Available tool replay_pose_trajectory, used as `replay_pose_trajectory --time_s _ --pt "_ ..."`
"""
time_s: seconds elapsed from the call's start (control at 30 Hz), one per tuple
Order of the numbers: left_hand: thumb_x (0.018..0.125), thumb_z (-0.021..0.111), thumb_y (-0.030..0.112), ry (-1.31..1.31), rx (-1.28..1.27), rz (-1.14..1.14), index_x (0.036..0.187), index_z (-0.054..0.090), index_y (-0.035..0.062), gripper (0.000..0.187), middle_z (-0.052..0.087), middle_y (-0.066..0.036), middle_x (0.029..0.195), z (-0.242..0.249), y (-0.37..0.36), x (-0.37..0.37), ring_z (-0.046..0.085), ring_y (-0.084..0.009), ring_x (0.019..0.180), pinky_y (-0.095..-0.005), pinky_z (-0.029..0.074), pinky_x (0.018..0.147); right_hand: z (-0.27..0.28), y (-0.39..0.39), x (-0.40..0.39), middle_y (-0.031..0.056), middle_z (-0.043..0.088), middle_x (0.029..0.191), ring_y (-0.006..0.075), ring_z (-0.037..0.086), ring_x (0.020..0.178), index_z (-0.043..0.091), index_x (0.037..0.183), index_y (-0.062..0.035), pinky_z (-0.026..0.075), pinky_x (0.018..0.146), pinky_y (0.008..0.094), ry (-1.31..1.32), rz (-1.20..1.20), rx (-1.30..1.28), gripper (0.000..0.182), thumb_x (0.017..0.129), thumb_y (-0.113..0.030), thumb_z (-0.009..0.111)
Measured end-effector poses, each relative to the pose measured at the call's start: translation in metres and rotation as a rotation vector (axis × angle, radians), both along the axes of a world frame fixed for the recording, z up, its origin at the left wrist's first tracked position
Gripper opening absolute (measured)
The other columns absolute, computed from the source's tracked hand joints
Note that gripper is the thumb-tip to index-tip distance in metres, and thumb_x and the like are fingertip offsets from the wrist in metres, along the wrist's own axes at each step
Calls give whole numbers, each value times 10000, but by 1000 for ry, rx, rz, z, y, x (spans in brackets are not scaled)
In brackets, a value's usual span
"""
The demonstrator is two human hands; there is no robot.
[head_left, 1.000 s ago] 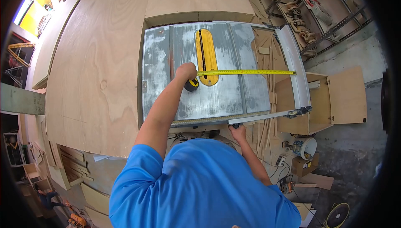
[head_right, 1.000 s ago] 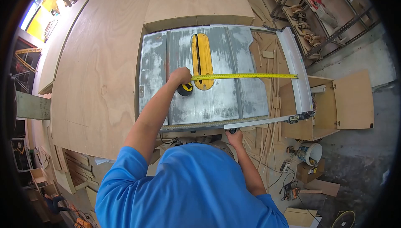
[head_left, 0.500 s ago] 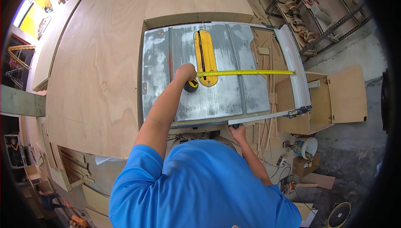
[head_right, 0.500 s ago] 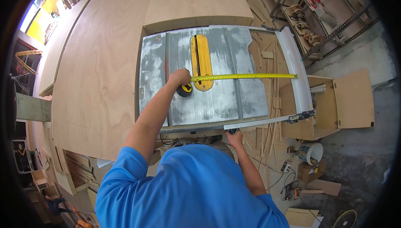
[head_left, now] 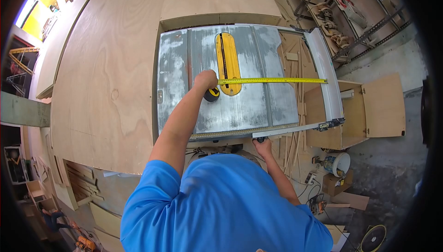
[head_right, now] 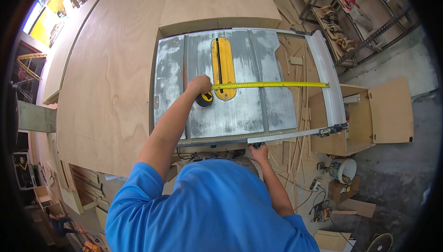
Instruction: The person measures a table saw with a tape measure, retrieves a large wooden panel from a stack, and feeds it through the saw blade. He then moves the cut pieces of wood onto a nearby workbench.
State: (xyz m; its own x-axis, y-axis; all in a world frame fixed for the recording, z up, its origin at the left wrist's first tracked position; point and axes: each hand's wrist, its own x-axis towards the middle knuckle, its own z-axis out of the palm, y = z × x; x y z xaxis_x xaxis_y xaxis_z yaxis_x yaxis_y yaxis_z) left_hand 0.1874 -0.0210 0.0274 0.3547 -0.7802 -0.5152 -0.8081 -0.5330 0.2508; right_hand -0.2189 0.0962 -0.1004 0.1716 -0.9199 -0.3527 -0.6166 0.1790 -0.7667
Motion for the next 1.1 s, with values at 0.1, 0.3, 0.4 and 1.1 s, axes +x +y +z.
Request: replay_pose_trajectory --time_s 0.1,0.3,0.4,1.1 --pt "879 581 199 -10 22 -25 1091 712 48 291 696 -201 1141 1 -1 0 667 -370 1067 -448 538 892 2 1 1 100 704 753 175 669 728 689 846 45 513 689 333 5 -7 -3 258 754 -188 746" --pt "862 646 227 -39 -46 -26 1065 723 57 276 719 -179 1081 -6 5 -3 693 -350 1001 -432 557 839 15 -10 -12 75 687 810 222 651 692 681 990 11 529 663 370 -161 34 443 285 806 -197 748" --pt "881 661 361 147 -122 -124 1067 728 82 342 725 -165 1055 24 42 -11 689 -350 975 -425 546 840 13 -35 -51 82 660 911 249 641 768 626 1149 -25 544 738 399 -517 25 853 346 882 -235 693" --pt "1018 535 434 864 -180 768 1454 411 83 573 621 -53 912 13 365 -199 618 -142 856 -319 500 793 -123 -166 -71 84 659 1011 242 638 847 578 1219 -71 527 708 409 -853 -587 728 330 996 -314 582"
